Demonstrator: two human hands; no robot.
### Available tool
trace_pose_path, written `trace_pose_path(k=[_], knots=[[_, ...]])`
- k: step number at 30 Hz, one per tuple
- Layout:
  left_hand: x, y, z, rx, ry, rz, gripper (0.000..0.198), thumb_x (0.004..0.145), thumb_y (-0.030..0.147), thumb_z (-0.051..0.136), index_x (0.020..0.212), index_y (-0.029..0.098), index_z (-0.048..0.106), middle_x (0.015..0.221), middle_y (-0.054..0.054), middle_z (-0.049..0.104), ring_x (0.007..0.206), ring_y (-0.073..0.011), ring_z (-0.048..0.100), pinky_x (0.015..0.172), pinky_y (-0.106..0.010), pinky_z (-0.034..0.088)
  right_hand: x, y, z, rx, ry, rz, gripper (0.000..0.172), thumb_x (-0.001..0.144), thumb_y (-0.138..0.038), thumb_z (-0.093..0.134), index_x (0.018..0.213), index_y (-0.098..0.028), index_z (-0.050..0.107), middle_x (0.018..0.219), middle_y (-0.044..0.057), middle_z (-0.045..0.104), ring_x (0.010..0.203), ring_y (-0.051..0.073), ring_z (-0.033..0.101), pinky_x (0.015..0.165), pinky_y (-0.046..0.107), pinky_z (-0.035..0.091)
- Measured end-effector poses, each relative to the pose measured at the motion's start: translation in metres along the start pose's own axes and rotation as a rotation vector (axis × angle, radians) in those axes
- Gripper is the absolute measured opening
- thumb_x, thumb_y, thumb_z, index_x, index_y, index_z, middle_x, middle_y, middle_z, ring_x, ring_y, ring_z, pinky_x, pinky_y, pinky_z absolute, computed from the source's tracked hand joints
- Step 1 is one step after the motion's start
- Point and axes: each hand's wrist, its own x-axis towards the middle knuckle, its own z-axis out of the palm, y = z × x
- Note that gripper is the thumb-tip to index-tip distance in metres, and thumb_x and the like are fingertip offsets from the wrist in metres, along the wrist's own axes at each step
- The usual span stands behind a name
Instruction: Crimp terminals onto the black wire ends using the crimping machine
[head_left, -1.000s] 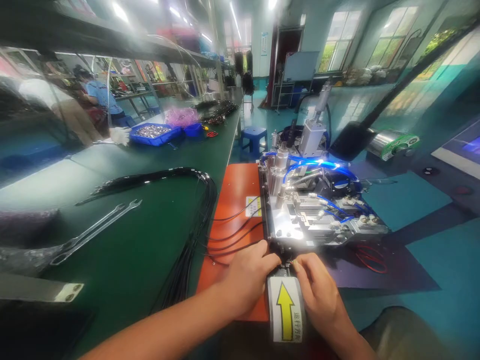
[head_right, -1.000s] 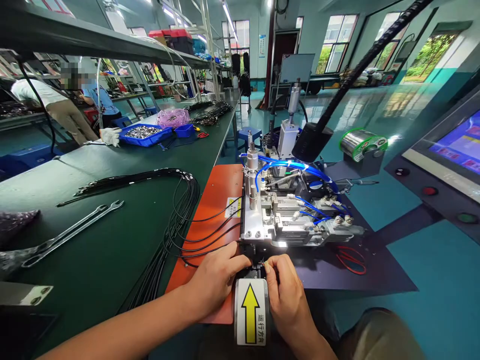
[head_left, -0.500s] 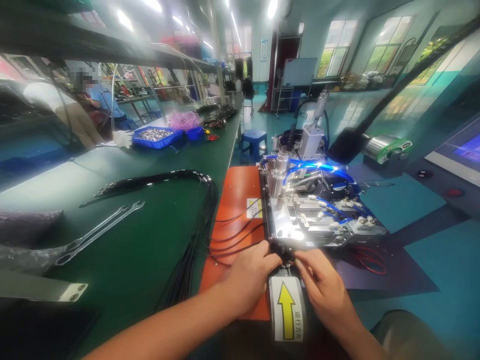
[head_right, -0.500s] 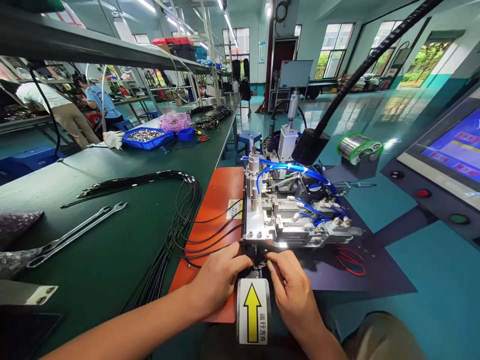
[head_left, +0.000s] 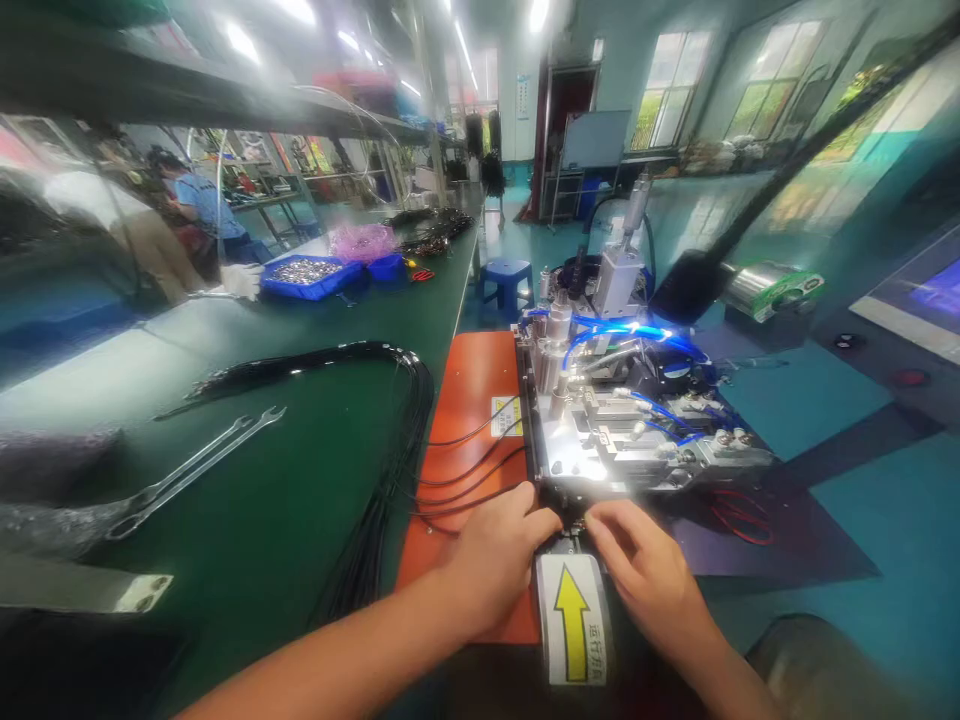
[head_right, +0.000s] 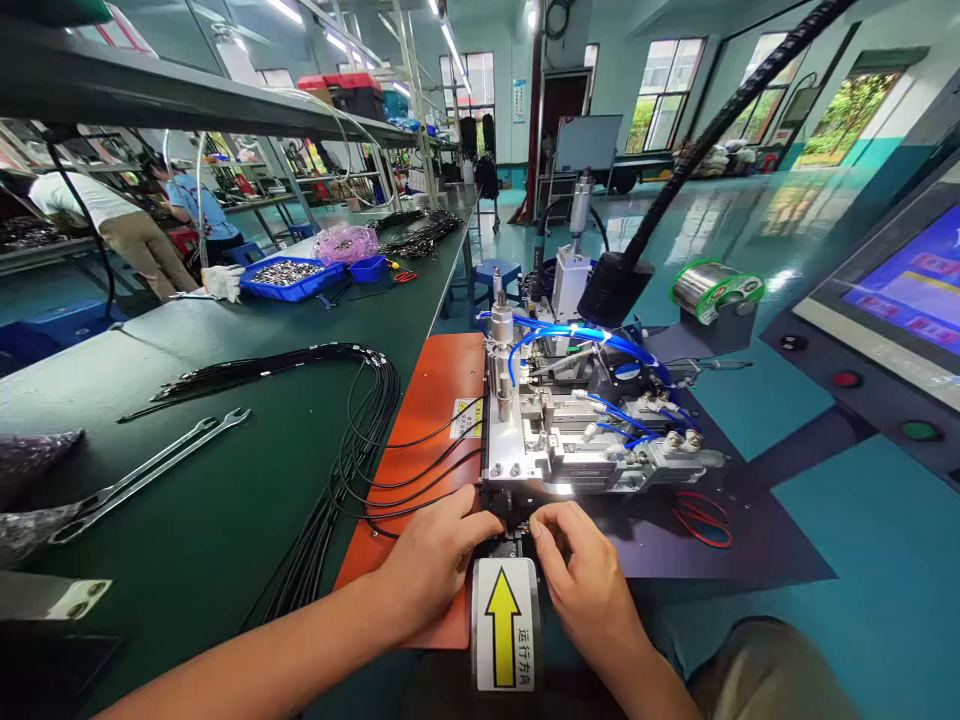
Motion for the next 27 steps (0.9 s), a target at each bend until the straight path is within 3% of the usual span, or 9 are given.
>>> trace_pose_path(k=[9,15,17,21,24,27], knots=[[-0.004,0.008,-0.014,0.106,-0.069,0.058,0.019,0.092,0.014,0.054,0.104,0.023,0.066,0.098,-0.005,0.059,0.093,-0.0236,0.055,0.079,-0.035,0.047,0.004,-0.003,-0.004,0.093,-0.096,0.102,0.029,0.096,-0.043,0.046,0.085,-0.021,0.061,0.084,0.002,0.066,0.08,0.02,0.06,0.073,0.031,0.045],[-0.005,0.01,-0.016,0.122,-0.083,0.072,0.014,0.092,0.011,0.054,0.097,0.019,0.065,0.092,-0.005,0.061,0.086,-0.0226,0.054,0.078,-0.037,0.047,0.005,-0.004,0.001,0.221,-0.094,0.192,0.031,0.094,-0.045,0.048,0.08,-0.02,0.06,0.076,0.001,0.063,0.069,0.018,0.057,0.062,0.027,0.044],[-0.004,0.01,-0.017,0.147,-0.079,0.057,0.013,0.092,0.01,0.053,0.093,0.017,0.064,0.087,-0.004,0.061,0.081,-0.0222,0.054,0.075,-0.037,0.046,0.003,-0.005,0.0,0.225,-0.052,0.203,0.031,0.094,-0.046,0.048,0.082,-0.021,0.061,0.077,0.001,0.064,0.07,0.018,0.058,0.062,0.027,0.044],[-0.005,0.011,-0.022,0.165,-0.104,0.084,0.013,0.092,0.01,0.053,0.092,0.017,0.065,0.087,-0.005,0.064,0.081,-0.0226,0.055,0.075,-0.037,0.045,-0.016,-0.011,0.0,0.147,0.163,0.2,0.028,0.094,-0.046,0.051,0.086,-0.022,0.063,0.079,0.001,0.065,0.071,0.017,0.061,0.065,0.026,0.046],[-0.006,0.008,-0.028,0.128,-0.113,0.101,0.015,0.091,0.007,0.053,0.093,0.016,0.064,0.091,-0.005,0.065,0.084,-0.0224,0.056,0.078,-0.036,0.043,-0.041,-0.018,0.006,0.137,0.193,0.029,0.021,0.095,-0.036,0.051,0.082,-0.022,0.06,0.075,0.001,0.061,0.068,0.016,0.06,0.062,0.024,0.046],[-0.006,0.005,-0.033,0.089,-0.154,0.081,0.015,0.086,0.004,0.054,0.085,0.016,0.061,0.087,-0.004,0.065,0.08,-0.021,0.055,0.073,-0.033,0.041,-0.065,-0.024,0.016,0.038,0.068,-0.294,0.017,0.092,-0.021,0.052,0.076,-0.022,0.057,0.068,-0.001,0.055,0.058,0.013,0.054,0.054,0.022,0.042]])
